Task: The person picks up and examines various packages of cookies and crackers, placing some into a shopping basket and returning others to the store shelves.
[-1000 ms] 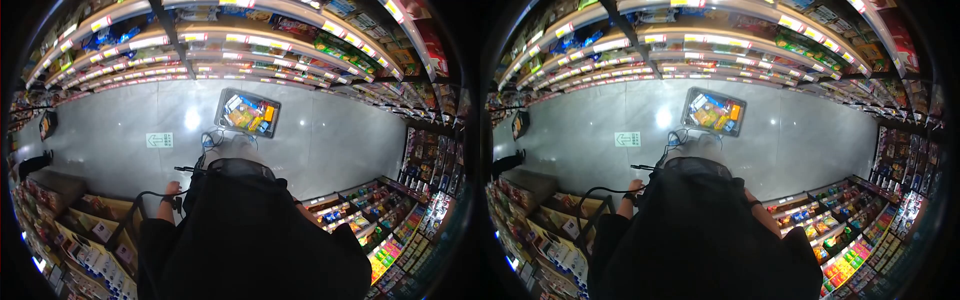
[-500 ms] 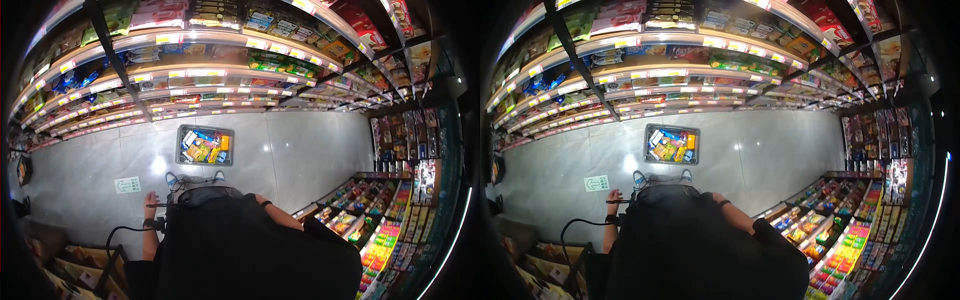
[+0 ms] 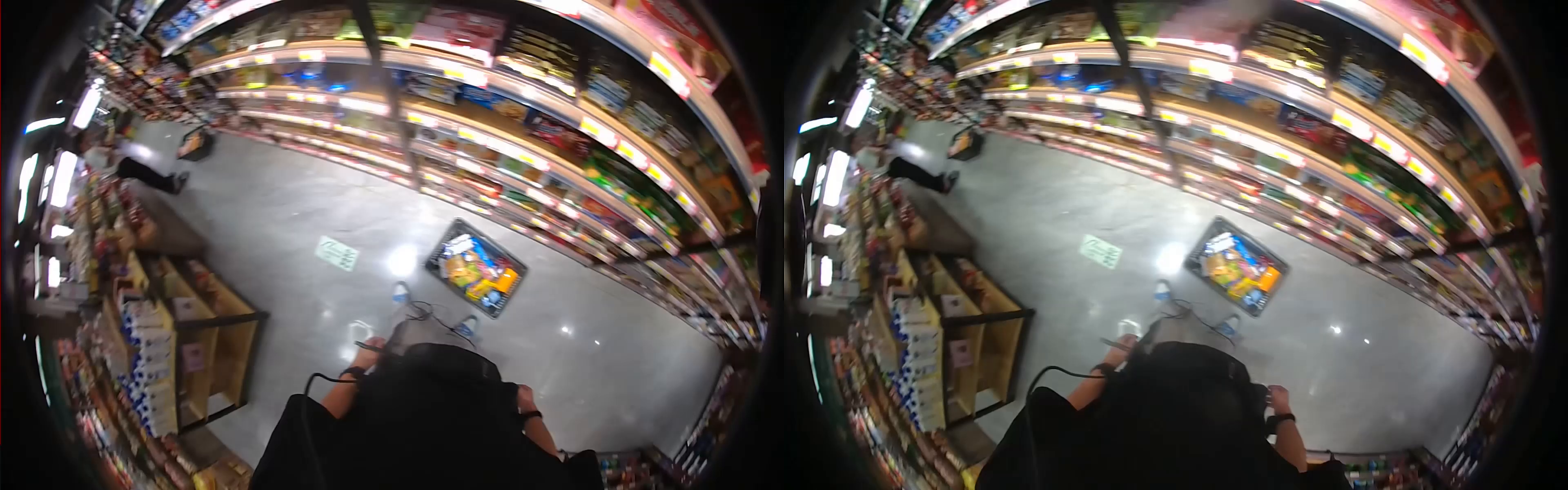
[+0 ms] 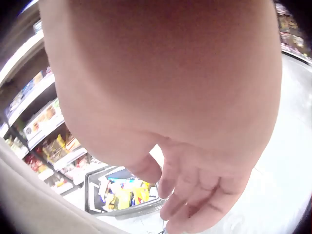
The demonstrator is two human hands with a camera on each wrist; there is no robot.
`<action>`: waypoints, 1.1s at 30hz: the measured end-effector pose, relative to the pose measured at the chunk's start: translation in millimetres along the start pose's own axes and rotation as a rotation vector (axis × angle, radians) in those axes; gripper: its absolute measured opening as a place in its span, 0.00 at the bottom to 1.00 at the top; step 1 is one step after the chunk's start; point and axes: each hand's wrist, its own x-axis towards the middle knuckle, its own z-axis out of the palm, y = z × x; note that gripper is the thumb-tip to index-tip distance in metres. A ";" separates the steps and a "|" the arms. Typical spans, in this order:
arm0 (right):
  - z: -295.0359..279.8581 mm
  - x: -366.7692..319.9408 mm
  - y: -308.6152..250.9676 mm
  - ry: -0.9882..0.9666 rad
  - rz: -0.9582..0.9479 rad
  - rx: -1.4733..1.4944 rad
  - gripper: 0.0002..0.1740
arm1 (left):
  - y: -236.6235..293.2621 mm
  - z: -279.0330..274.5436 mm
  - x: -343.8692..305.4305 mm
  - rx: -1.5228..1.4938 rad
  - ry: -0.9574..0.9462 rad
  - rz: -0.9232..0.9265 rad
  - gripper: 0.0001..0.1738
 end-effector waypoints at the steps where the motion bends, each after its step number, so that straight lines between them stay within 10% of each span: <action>1: 2.7 -2.0 -18.9 0.007 0.081 -0.101 0.16 | 2.7 -4.0 -12.2 -0.019 -0.033 -0.022 0.16; 6: 24.7 84.9 -19.3 -0.101 -0.214 -0.164 0.14 | -32.5 -29.9 -30.8 0.146 -0.187 -0.134 0.12; 8: 59.5 73.7 -66.2 -0.082 -0.367 -0.256 0.13 | 27.9 -42.0 -21.9 0.351 -0.193 -0.249 0.13; 11: 121.3 82.7 -102.0 -0.061 -0.186 0.064 0.12 | 48.1 -37.4 25.2 0.596 -0.439 0.059 0.21; 16: 190.3 118.1 -116.9 -0.100 -0.194 -0.492 0.16 | 80.4 -3.3 91.9 0.727 -0.961 0.744 0.24; 19: 215.0 180.1 -98.8 -0.099 -0.228 -0.631 0.19 | 12.5 24.9 114.4 0.621 -0.918 0.964 0.29; 22: 232.8 231.9 -102.8 -0.031 -0.170 -0.608 0.22 | -23.4 58.9 133.6 0.677 -1.345 0.963 0.37; 33: 318.8 450.0 -138.2 0.056 -0.371 -0.542 0.25 | -94.0 94.9 155.7 0.126 -1.501 0.947 0.36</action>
